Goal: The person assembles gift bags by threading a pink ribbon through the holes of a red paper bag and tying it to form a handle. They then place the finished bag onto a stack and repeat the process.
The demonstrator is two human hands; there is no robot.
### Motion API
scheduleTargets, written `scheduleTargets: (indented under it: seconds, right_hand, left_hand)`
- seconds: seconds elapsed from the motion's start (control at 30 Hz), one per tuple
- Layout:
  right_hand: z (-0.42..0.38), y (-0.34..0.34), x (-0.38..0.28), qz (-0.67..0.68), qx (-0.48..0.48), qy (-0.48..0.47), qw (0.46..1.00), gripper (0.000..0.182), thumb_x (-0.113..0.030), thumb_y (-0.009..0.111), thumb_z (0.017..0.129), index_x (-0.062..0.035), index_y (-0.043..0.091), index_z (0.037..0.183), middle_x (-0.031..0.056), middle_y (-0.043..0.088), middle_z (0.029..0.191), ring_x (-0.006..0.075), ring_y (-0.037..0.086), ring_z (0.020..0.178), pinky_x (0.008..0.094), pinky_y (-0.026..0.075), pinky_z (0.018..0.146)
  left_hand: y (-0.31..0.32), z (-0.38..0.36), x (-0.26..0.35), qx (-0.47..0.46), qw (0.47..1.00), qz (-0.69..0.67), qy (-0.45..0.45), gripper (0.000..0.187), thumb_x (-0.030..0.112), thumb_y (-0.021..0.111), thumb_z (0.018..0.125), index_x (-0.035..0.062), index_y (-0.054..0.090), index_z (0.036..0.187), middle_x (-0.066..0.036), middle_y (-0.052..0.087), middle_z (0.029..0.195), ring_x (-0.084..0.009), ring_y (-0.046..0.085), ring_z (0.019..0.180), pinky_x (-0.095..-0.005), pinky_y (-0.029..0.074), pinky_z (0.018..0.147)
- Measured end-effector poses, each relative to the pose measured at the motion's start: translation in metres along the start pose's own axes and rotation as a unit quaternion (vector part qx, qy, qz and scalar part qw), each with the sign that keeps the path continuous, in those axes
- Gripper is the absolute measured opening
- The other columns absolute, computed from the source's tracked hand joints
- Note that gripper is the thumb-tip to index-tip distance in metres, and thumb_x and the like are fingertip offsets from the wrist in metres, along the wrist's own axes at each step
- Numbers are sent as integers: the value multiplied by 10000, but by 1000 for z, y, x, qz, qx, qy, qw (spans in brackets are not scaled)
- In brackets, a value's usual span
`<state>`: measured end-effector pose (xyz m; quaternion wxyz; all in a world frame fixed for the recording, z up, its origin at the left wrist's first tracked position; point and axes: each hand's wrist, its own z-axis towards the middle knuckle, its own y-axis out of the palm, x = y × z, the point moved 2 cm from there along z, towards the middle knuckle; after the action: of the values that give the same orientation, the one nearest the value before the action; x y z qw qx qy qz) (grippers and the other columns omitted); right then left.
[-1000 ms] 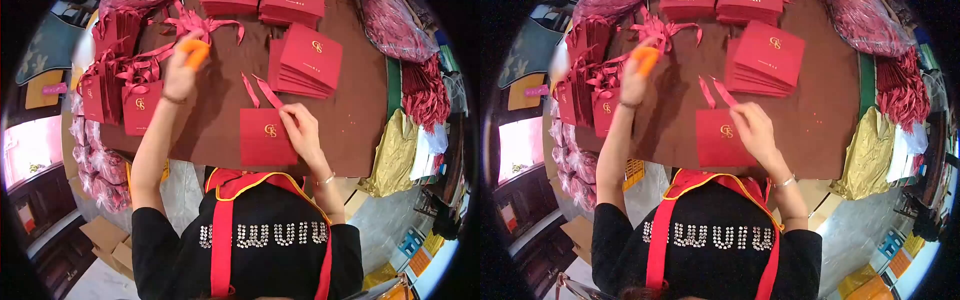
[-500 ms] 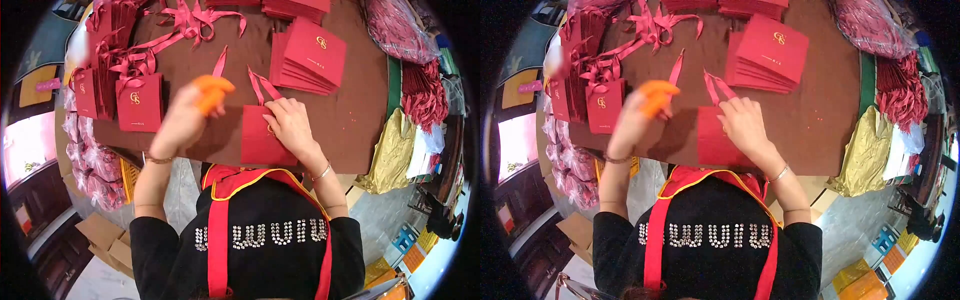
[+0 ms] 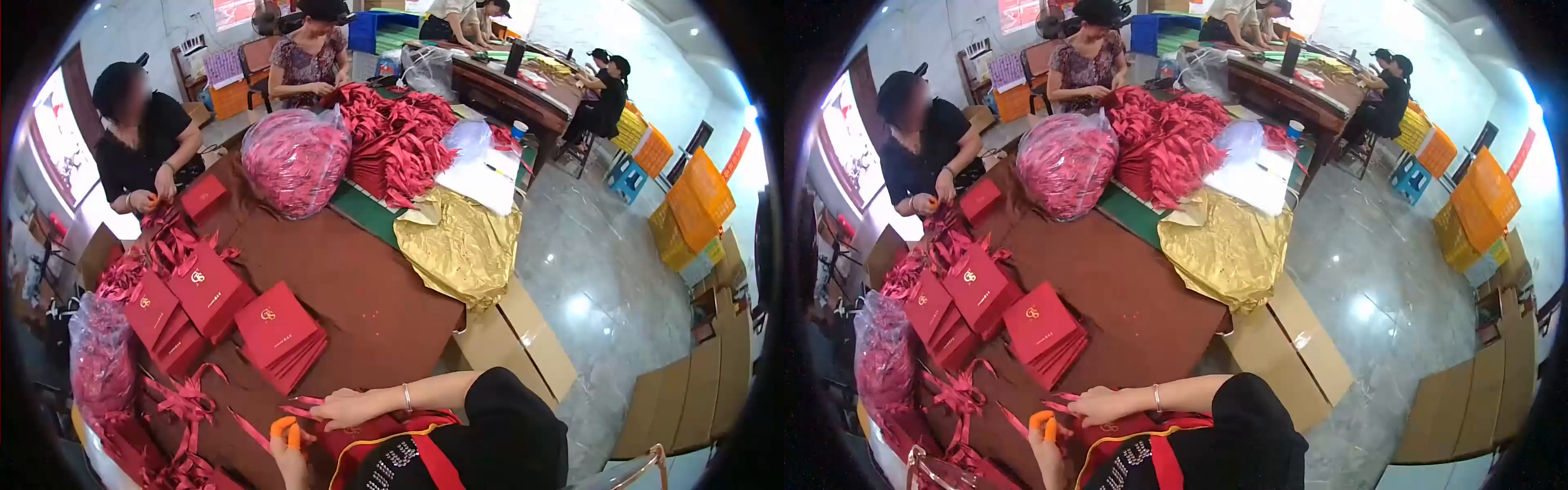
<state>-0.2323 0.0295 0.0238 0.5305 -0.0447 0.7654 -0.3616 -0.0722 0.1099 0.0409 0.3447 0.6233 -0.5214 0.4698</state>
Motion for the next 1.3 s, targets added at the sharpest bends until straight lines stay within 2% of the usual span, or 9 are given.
scheduleTargets:
  seconds: [0.5, 0.57, 0.63, 0.7, 0.83, 0.9, 1.0, 1.13, 1.3]
  right_hand:
    - [-6, 20, 27, 40, 21, 29, 999, 281, -296, 651, 767, -83, 549, 919, 141, 633, 778, 341, 613, 761, 446, 446, 637]
    - [-9, 25, 33, 49, 31, 25, 998, 273, -296, 647, 769, -85, 553, 916, 136, 639, 790, 339, 616, 769, 442, 452, 643]
    - [-11, 27, 35, 47, 51, 20, 997, 251, -308, 635, 775, -100, 570, 899, 120, 653, 814, 328, 623, 781, 428, 467, 659]
    - [-15, 16, 27, 21, 38, 43, 998, 244, -341, 632, 771, -153, 603, 924, 98, 663, 822, 303, 633, 784, 410, 482, 675]
    - [4, 22, 32, -38, 52, 19, 998, 272, -362, 630, 782, -135, 615, 932, 63, 671, 771, 288, 640, 754, 385, 495, 672]
    - [8, 7, 4, 100, -40, 134, 985, 188, -230, 623, 800, -79, 616, 912, 112, 661, 755, 278, 649, 713, 366, 502, 624]
    - [14, 24, 15, 55, 4, 27, 998, 207, -178, 566, 837, -18, 601, 963, 153, 631, 817, 245, 626, 769, 333, 472, 689]
    - [16, 24, 8, 90, -40, 110, 989, 248, -172, 535, 872, 10, 585, 1033, 139, 631, 866, 185, 591, 821, 308, 453, 760]
    - [12, 28, 13, 103, -21, 80, 991, 267, -182, 512, 869, -13, 600, 1057, 214, 624, 991, 314, 598, 970, 366, 451, 835]
  left_hand:
    - [-23, -15, -37, 28, 996, -75, 46, 160, 41, 530, 864, 37, 587, 1013, -41, 582, 823, -82, 525, 604, -182, 391, 520]
    - [-55, -29, -15, -33, 996, -13, 76, 257, 236, 564, 891, 67, 588, 1083, -132, 629, 890, -286, 586, 742, -374, 471, 714]
    - [-95, -49, 24, 89, 989, 95, 72, 277, 247, 565, 895, 90, 570, 1123, -141, 620, 993, -314, 565, 835, -442, 464, 775]
    - [-110, -63, 54, 184, 926, 90, 316, 160, 45, 495, 883, 23, 583, 1014, -36, 580, 849, -94, 548, 697, -196, 434, 570]
    - [-77, -86, 82, 328, 910, 49, 247, 174, -54, 580, 777, -31, 607, 947, -57, 597, 917, -147, 554, 803, -261, 459, 767]
    - [-62, -80, 67, 298, 928, 97, 201, 221, -52, 651, 744, -19, 618, 960, -55, 616, 897, -132, 570, 796, -246, 461, 730]
    - [-48, -71, 8, 174, 966, 133, 139, 128, 46, 662, 790, 10, 645, 912, -72, 652, 846, -92, 580, 683, -232, 462, 617]
    - [-26, -62, -49, 122, 943, 236, 199, 125, 10, 648, 762, 16, 642, 887, -117, 610, 829, -252, 605, 755, -294, 471, 664]
    - [-8, -45, -72, 127, 924, 279, 228, 121, 25, 653, 748, 21, 633, 867, -121, 590, 819, -285, 590, 758, -327, 468, 653]
